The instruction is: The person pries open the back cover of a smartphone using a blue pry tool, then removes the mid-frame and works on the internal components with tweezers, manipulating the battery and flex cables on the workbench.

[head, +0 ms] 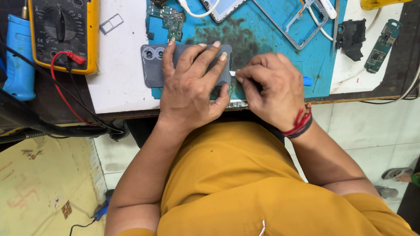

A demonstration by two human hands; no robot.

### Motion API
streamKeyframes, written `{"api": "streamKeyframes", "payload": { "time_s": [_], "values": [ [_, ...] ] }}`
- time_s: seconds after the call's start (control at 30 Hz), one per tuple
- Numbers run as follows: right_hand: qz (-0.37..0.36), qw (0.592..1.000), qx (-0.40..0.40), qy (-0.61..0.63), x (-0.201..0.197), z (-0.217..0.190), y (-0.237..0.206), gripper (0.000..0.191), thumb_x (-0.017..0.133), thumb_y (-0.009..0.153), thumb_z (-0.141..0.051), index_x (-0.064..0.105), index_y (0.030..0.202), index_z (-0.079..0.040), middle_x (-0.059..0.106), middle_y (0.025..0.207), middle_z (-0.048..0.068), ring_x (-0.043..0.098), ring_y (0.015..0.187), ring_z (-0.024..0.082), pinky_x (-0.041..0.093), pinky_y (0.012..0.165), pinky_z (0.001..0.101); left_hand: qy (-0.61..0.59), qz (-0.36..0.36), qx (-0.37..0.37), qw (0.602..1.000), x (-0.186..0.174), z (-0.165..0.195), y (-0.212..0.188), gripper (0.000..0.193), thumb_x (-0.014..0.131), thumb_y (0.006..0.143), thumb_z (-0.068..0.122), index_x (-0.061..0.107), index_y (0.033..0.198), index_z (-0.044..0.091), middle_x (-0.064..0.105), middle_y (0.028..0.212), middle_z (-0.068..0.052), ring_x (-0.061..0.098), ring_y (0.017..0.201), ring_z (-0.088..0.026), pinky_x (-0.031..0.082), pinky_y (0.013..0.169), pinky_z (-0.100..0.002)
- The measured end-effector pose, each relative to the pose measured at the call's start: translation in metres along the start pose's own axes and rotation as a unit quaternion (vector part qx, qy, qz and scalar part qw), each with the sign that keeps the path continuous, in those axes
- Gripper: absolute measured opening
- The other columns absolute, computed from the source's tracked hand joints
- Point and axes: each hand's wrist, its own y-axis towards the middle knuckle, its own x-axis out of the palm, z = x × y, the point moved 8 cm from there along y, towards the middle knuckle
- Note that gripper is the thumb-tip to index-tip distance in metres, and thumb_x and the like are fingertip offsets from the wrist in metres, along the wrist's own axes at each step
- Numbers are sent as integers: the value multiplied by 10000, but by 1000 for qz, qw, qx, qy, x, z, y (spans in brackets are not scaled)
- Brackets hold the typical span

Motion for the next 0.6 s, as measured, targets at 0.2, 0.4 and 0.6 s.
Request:
{"api": "streamKeyframes", "payload": {
  "time_s": [0.2, 0.4, 0.6],
  "values": [
    [37, 999, 4, -5, -1, -1, 4, 128, 801, 885, -23, 759, 989, -85, 692, 1013, 65, 641, 935, 285, 516, 808, 382, -3, 3, -1, 1000, -1, 1, 1, 499, 732, 910, 349, 726, 1324, 70, 618, 1441, -92, 515, 1337, -257, 115, 1268, -557],
    [0, 1000, -12, 11, -2, 1, 1, 116, 817, 857, -44, 760, 944, -96, 684, 958, 67, 637, 879, 287, 504, 752, 385, 4, 1, 2, 1000, 1, 0, 0, 492, 725, 918, 345, 729, 1327, 72, 617, 1440, -87, 516, 1339, -252, 116, 1275, -556],
    [49, 999, 0, -14, -1, -1, 2, 131, 789, 886, -19, 752, 992, -88, 687, 1020, 71, 642, 933, 294, 518, 811, 388, 1, 1, 0, 1000, 1, 0, 0, 485, 725, 914, 345, 731, 1317, 76, 620, 1439, -86, 516, 1335, -252, 120, 1269, -563]
  ]
}}
